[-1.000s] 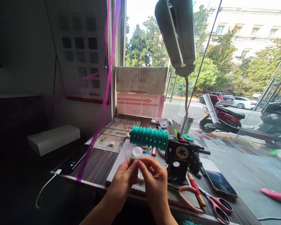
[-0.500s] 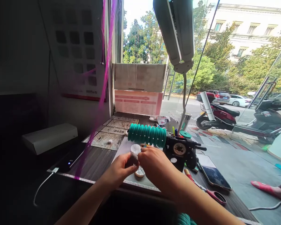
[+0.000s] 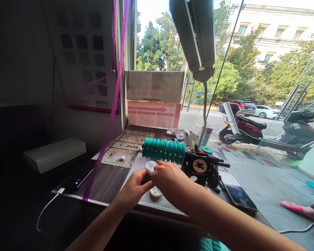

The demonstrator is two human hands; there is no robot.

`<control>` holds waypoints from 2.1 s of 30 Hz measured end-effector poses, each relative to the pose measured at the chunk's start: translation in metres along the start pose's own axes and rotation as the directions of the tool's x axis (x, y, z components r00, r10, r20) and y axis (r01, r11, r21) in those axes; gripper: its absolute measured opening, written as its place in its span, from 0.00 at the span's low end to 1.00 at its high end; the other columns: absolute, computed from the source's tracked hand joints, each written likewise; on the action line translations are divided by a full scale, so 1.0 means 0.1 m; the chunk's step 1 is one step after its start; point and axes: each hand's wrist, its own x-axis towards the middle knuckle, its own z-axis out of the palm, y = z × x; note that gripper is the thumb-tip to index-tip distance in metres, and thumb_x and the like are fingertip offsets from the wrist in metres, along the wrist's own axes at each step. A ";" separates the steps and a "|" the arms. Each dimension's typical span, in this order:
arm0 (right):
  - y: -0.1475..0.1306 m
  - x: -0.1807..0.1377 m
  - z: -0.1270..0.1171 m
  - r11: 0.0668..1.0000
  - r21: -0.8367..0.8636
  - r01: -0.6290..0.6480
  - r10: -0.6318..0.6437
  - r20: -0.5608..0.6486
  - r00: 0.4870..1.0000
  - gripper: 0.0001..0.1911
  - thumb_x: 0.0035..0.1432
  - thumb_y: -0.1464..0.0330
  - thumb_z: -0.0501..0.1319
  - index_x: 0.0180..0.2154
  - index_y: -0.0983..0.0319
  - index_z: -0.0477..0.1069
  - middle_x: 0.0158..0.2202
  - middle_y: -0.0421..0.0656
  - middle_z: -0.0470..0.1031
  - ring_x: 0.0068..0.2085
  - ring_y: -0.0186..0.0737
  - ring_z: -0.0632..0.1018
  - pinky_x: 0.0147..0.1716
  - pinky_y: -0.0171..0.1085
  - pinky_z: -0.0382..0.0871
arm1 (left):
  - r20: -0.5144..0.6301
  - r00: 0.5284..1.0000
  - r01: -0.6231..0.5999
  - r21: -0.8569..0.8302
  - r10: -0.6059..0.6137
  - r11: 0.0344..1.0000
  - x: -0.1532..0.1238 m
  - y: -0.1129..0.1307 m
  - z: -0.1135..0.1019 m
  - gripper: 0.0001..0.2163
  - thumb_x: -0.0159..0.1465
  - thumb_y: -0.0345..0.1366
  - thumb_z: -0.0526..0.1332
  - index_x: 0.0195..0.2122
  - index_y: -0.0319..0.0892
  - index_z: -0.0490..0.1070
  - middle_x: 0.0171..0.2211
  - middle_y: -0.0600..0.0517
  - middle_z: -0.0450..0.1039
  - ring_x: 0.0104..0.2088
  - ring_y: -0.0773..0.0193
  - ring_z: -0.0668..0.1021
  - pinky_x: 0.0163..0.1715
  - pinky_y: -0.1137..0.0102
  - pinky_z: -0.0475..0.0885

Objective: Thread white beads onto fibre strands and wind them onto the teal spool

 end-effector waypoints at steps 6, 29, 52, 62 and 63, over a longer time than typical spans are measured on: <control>0.55 0.09 -0.04 0.887 0.424 -0.180 0.388 -0.475 0.790 0.09 0.53 0.65 0.55 0.27 0.60 0.72 0.23 0.39 0.72 0.25 0.34 0.70 0.27 0.34 0.59 | -0.375 0.927 -0.154 -0.317 0.025 0.936 0.22 0.11 0.24 0.08 0.51 0.37 0.62 0.24 0.38 0.66 0.19 0.58 0.61 0.20 0.73 0.62 0.24 0.75 0.59; 0.62 0.21 0.30 0.869 0.483 -0.105 0.370 -0.495 0.786 0.08 0.55 0.63 0.54 0.29 0.60 0.68 0.31 0.41 0.69 0.37 0.41 0.67 0.39 0.42 0.57 | -0.603 0.778 -0.218 0.008 0.178 0.976 0.50 0.00 0.54 0.04 0.55 0.32 0.57 0.24 0.41 0.65 0.19 0.55 0.67 0.22 0.67 0.70 0.27 0.73 0.64; 0.07 -0.08 0.19 0.700 0.706 0.109 0.442 -0.547 0.711 0.07 0.55 0.64 0.55 0.29 0.59 0.68 0.30 0.41 0.70 0.35 0.40 0.69 0.36 0.40 0.62 | -0.129 0.984 0.035 -0.552 -0.127 0.833 -0.22 0.26 0.07 0.16 0.49 0.41 0.64 0.37 0.38 0.68 0.20 0.58 0.57 0.21 0.73 0.56 0.21 0.75 0.49; -0.23 -0.01 0.40 0.352 0.922 0.163 0.508 -0.334 0.794 0.10 0.50 0.61 0.59 0.27 0.60 0.73 0.25 0.39 0.67 0.29 0.35 0.65 0.30 0.36 0.60 | 0.013 0.986 0.148 -0.535 -0.167 0.832 -0.32 0.19 0.14 0.15 0.52 0.39 0.62 0.39 0.37 0.69 0.18 0.60 0.49 0.20 0.73 0.50 0.20 0.73 0.45; -0.23 0.00 0.41 0.337 0.927 0.167 0.510 -0.329 0.795 0.10 0.49 0.61 0.59 0.28 0.60 0.74 0.25 0.39 0.66 0.28 0.35 0.65 0.30 0.36 0.60 | 0.020 0.987 0.146 -0.528 -0.160 0.836 -0.32 0.19 0.15 0.15 0.52 0.39 0.62 0.39 0.38 0.69 0.18 0.60 0.49 0.19 0.73 0.49 0.20 0.72 0.44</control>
